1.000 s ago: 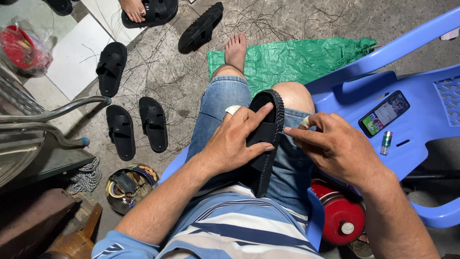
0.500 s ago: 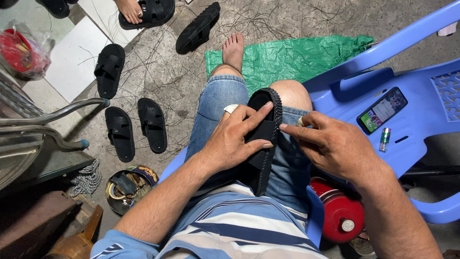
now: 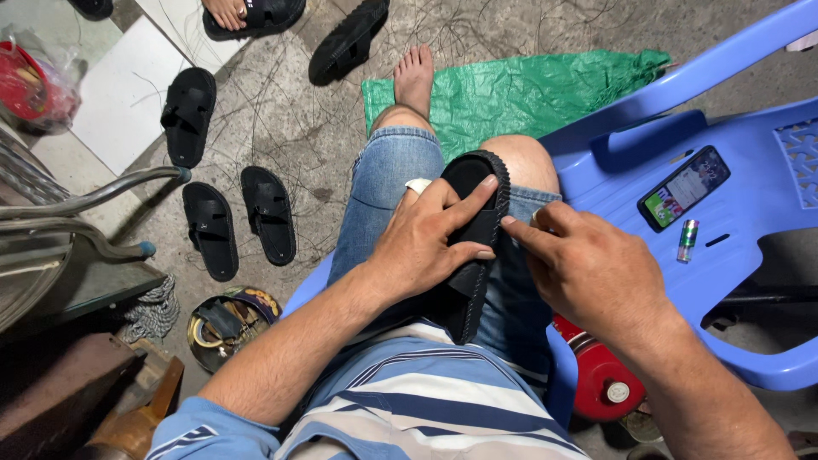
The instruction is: The person sits on a blue plastic chair and sews a black sandal resting on their lap. They use a needle and thread to stitch the sandal strap to the sole, pulling the thread tight with each pass. Several other sandals are visible on the floor nearby.
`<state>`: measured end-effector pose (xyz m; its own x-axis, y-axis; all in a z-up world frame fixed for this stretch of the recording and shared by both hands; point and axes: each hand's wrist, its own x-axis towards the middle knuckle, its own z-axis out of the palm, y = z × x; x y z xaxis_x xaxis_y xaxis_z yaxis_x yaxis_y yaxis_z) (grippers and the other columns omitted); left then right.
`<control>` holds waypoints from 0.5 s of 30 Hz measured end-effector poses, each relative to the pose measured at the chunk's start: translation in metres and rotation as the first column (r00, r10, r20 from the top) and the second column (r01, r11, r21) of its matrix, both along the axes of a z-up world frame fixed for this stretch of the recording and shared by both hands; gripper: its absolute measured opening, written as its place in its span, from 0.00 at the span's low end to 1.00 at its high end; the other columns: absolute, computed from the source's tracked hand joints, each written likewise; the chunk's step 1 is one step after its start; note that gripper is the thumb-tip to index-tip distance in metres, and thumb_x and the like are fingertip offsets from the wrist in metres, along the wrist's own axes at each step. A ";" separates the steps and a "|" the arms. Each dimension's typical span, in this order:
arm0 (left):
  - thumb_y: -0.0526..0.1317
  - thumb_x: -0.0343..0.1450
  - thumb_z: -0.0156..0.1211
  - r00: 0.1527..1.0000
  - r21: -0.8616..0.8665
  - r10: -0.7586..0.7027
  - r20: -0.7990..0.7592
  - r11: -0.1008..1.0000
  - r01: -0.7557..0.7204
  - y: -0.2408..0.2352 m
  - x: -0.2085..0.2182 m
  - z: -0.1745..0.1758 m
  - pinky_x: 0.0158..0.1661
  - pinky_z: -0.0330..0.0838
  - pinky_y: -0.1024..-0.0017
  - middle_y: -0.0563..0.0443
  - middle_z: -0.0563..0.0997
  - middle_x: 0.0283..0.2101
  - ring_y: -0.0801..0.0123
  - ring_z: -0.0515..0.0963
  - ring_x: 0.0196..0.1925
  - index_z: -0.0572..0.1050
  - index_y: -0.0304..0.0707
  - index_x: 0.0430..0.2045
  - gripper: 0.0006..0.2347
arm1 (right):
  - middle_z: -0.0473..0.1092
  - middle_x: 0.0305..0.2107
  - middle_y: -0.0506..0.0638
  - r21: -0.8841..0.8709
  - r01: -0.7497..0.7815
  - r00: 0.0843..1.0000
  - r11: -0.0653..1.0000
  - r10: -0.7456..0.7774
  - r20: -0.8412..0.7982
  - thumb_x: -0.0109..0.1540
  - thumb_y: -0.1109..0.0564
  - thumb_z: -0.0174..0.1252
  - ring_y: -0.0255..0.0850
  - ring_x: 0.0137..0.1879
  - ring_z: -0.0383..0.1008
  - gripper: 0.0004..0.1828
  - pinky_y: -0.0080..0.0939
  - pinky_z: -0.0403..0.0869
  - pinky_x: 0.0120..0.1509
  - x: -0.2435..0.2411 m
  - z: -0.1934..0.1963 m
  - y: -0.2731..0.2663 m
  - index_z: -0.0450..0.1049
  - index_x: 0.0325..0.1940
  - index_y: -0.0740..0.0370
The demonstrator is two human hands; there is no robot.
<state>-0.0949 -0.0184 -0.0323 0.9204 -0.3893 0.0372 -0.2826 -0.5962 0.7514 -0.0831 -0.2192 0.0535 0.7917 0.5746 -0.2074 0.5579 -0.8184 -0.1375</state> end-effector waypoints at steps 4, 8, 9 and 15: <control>0.53 0.59 0.68 0.999 0.052 0.013 0.046 0.999 -0.015 -0.006 0.002 -0.007 0.39 0.63 0.64 0.55 0.66 0.33 0.62 0.68 0.33 0.54 0.57 0.59 0.35 | 0.65 0.32 0.42 -0.057 -0.009 0.998 0.998 0.012 0.057 0.52 0.54 0.52 0.43 0.32 0.71 0.22 0.45 0.69 0.19 0.004 -0.006 0.002 0.69 0.51 0.40; 0.54 0.60 0.66 0.997 0.070 0.004 0.075 0.998 -0.009 -0.004 0.005 -0.006 0.35 0.63 0.63 0.54 0.66 0.32 0.61 0.68 0.31 0.54 0.56 0.60 0.35 | 0.67 0.34 0.43 0.112 -0.039 0.998 0.993 0.033 0.051 0.51 0.56 0.55 0.42 0.36 0.70 0.23 0.44 0.67 0.24 0.008 -0.019 -0.009 0.70 0.51 0.42; 0.54 0.60 0.66 0.998 0.066 0.008 0.067 0.998 -0.012 -0.004 0.005 -0.006 0.35 0.63 0.63 0.54 0.66 0.32 0.61 0.68 0.31 0.54 0.56 0.60 0.35 | 0.67 0.34 0.43 0.109 -0.041 0.998 0.993 0.037 0.042 0.51 0.56 0.55 0.42 0.36 0.70 0.23 0.44 0.67 0.24 0.008 -0.023 -0.011 0.70 0.51 0.42; 0.54 0.58 0.69 0.996 0.092 0.019 0.092 0.995 -0.027 -0.004 0.004 -0.008 0.34 0.62 0.63 0.54 0.65 0.32 0.62 0.67 0.31 0.54 0.56 0.60 0.37 | 0.67 0.31 0.48 0.345 -0.049 0.997 0.937 0.026 0.071 0.57 0.56 0.57 0.41 0.34 0.69 0.15 0.38 0.68 0.33 0.009 -0.034 -0.005 0.71 0.48 0.51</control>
